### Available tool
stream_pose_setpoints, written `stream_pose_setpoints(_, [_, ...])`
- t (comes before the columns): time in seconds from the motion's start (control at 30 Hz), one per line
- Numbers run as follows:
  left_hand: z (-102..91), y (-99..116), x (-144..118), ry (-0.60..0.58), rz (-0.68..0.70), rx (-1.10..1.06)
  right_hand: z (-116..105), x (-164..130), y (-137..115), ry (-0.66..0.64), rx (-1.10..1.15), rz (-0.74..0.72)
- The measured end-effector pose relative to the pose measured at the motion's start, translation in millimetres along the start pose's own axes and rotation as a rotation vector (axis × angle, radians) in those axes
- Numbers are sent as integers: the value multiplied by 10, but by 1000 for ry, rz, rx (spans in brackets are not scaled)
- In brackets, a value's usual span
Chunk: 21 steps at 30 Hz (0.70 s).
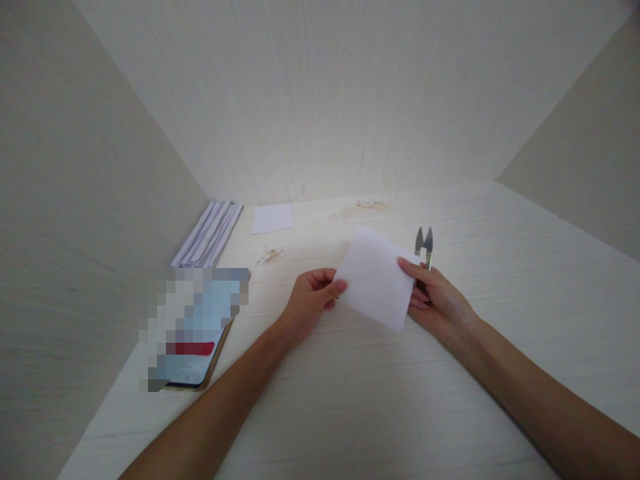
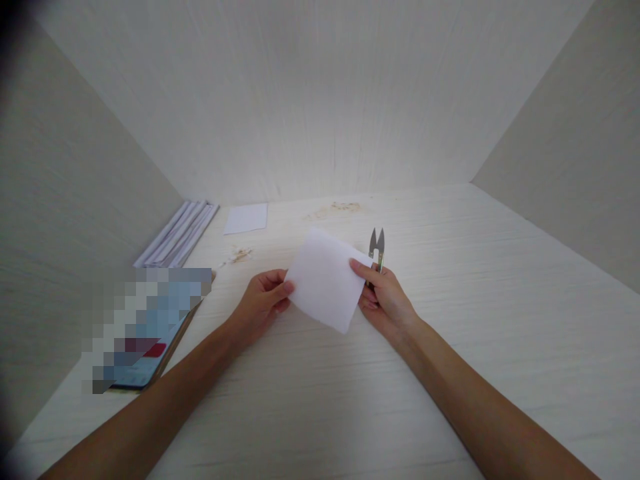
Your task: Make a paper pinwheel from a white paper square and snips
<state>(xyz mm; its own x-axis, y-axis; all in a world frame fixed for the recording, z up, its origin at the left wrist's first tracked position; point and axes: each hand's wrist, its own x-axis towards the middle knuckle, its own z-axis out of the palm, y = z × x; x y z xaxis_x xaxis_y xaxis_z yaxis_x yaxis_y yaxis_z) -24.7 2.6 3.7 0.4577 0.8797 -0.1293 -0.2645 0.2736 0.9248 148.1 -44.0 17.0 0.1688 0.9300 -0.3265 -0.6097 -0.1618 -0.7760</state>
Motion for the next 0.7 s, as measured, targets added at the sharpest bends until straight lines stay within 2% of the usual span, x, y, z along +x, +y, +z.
stream_pose_setpoints(0.27, [-8,55,31,140,13,-221,0,-16,-15,-152,7,18])
stream_pose_setpoints(0.7, [-36,101,44,136,-66,-440,-32,-44,-6,-298,3,25])
